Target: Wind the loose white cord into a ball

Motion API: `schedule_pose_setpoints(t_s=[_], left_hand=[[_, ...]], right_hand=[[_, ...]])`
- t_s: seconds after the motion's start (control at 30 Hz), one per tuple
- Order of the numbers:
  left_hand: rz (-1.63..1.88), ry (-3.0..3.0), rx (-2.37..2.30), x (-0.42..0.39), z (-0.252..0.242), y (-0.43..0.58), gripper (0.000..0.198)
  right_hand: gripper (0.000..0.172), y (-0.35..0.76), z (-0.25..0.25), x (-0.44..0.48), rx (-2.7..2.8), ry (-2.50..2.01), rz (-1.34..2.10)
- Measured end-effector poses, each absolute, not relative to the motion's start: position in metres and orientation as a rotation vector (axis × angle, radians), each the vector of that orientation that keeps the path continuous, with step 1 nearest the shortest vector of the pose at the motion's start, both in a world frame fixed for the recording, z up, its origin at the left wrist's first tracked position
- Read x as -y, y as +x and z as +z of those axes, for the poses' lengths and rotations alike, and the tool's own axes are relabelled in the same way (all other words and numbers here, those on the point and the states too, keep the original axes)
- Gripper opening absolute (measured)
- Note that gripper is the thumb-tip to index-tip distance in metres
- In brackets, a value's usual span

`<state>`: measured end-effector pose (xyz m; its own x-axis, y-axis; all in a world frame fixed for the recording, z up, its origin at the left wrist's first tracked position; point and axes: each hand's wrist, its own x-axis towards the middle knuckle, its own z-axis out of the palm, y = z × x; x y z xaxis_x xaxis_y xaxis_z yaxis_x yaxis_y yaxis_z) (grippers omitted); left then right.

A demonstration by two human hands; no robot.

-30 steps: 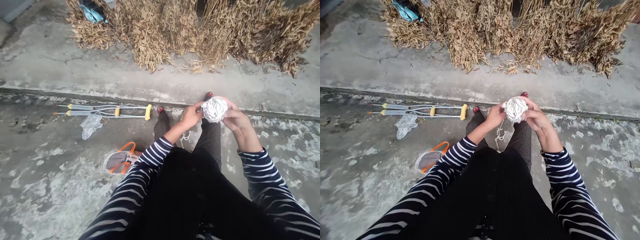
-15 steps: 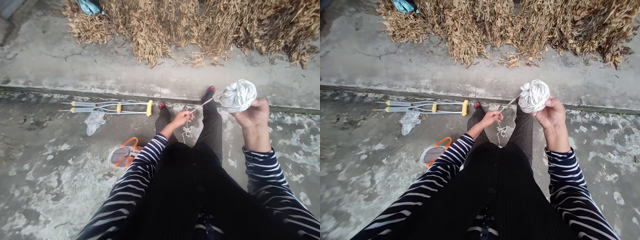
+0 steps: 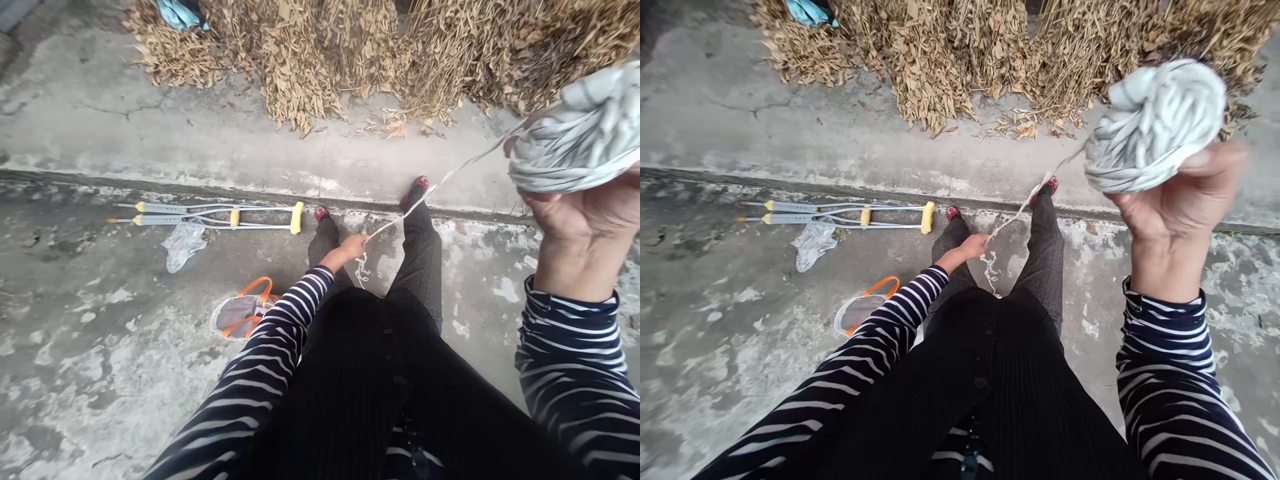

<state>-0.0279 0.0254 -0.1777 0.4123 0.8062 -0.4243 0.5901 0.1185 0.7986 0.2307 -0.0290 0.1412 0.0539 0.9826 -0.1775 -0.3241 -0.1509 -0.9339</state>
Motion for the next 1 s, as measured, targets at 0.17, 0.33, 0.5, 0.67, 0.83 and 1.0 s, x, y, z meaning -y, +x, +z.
schedule_pose_setpoints(t_s=[0.17,0.33,0.5,0.67,0.83,1.0], left_hand=[[0.596,1.649,-1.203,-0.044,-0.125,-0.009,0.054],[1.007,1.326,-0.68,-0.036,-0.062,0.026,0.048],[1.062,1.196,-0.654,-0.026,-0.05,0.038,0.028],[0.983,1.2,-0.748,-0.022,-0.07,0.021,0.022],[0.869,1.198,-0.861,-0.022,-0.092,0.0,0.02],[0.714,1.161,-0.861,-0.031,-0.098,-0.014,0.018]], right_hand=[[0.062,0.207,0.117,0.023,0.966,-0.917,1.422],[0.056,0.194,0.09,0.018,0.909,-0.998,1.618],[0.043,0.198,0.086,0.017,1.003,-1.059,1.669],[0.038,0.21,0.085,0.018,1.061,-1.12,1.659],[0.038,0.213,0.096,0.019,0.993,-1.172,1.609],[0.041,0.206,0.109,0.019,0.967,-1.171,1.54]])
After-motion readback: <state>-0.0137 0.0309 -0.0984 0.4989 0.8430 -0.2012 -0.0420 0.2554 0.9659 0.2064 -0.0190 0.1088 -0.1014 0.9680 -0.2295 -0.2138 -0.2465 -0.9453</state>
